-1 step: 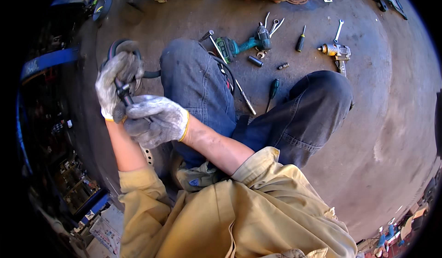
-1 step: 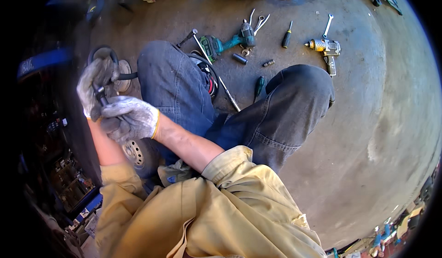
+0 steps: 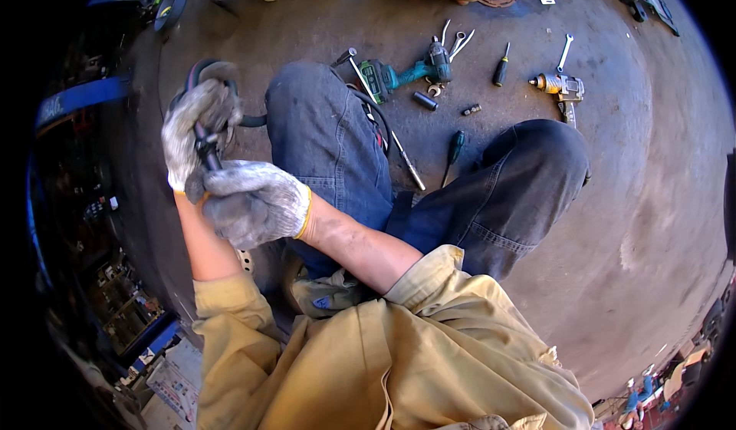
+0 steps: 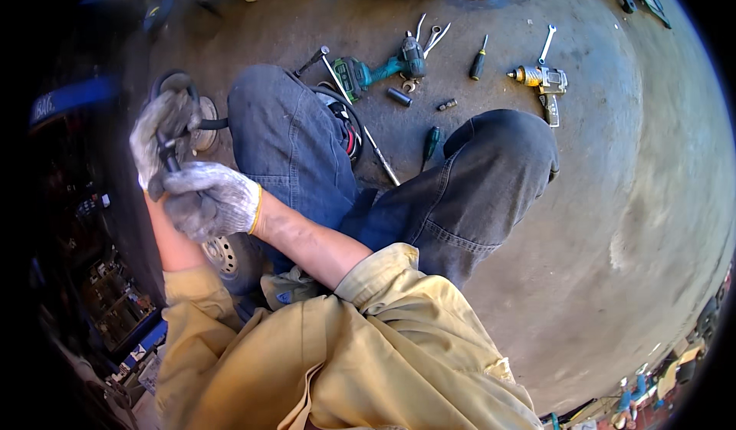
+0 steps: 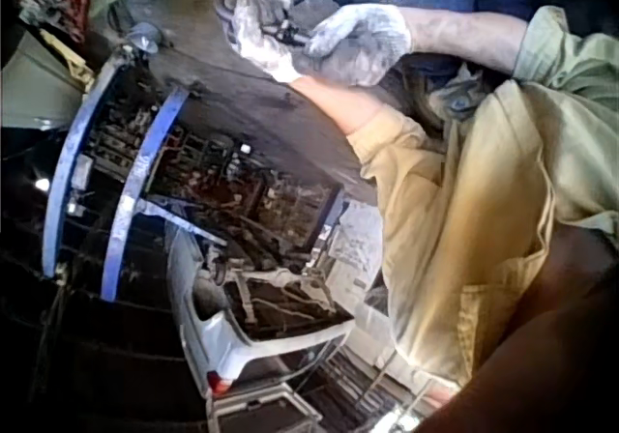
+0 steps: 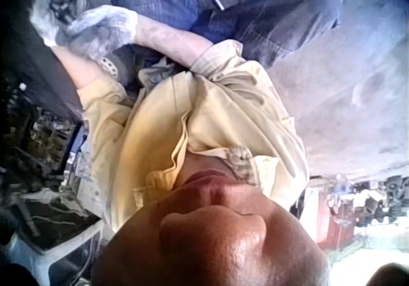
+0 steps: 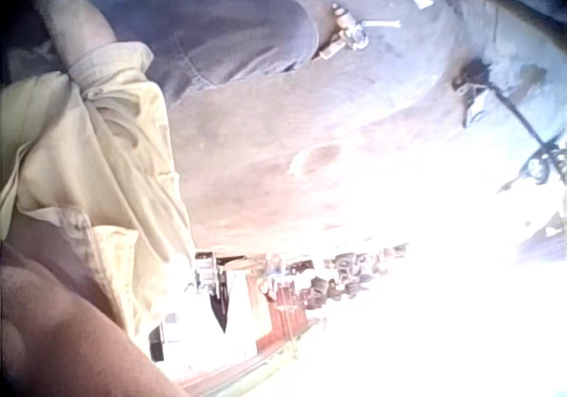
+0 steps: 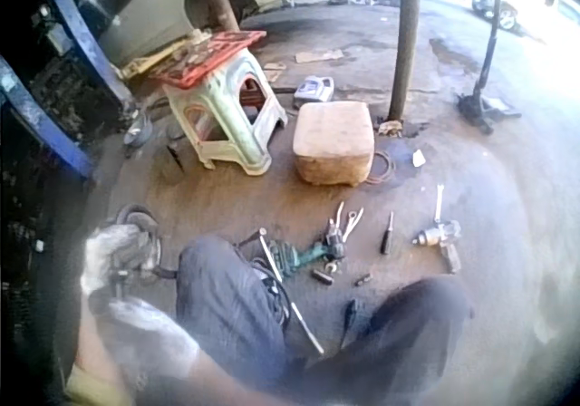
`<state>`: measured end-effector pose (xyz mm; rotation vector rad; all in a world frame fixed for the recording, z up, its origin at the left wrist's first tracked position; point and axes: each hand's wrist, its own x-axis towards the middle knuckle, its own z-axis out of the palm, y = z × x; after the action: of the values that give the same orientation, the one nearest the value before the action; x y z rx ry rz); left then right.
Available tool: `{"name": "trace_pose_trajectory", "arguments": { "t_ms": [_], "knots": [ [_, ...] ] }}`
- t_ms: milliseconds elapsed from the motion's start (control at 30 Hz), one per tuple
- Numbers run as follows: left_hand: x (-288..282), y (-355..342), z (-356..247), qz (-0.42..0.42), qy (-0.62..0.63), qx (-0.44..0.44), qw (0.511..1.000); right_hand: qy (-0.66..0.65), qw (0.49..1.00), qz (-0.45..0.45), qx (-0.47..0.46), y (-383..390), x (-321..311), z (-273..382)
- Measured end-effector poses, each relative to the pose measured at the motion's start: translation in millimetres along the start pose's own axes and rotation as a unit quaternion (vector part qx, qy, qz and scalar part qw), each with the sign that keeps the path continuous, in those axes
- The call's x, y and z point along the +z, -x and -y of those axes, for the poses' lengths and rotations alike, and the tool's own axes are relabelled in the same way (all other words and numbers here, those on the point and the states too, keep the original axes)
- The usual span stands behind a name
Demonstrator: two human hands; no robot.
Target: The person sits on the garage floor and uses a screwdriver to disassemble a pneumatic tool, removing a metal component. They then use a wrench to tighten a fitting on the tool's hose connection and inspect the disassembled parts.
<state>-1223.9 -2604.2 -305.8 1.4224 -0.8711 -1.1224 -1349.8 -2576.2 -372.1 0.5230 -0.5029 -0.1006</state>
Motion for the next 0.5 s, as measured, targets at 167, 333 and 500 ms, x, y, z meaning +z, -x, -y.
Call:
{"name": "trace_pose_trajectory", "arguments": {
  "t_ms": [167, 333, 500],
  "knots": [
    [-60.1, -58.9, 80.6, -0.044, -0.517, -0.018, 0.855, -0.088, 0.993, -0.036, 0.069, -1.4, -15.2, 40.0],
    [-34.9, -58.9, 81.0, -0.002, -0.679, -0.004, 0.734, 0.051, 0.979, -0.193, 0.038, 13.0, -12.0, 52.8],
    [-38.6, -57.1, 79.8, 0.008, -0.862, 0.088, 0.498, 0.389, 0.819, -0.414, -0.078, 10.3, 9.6, 29.6]
  ]
}}
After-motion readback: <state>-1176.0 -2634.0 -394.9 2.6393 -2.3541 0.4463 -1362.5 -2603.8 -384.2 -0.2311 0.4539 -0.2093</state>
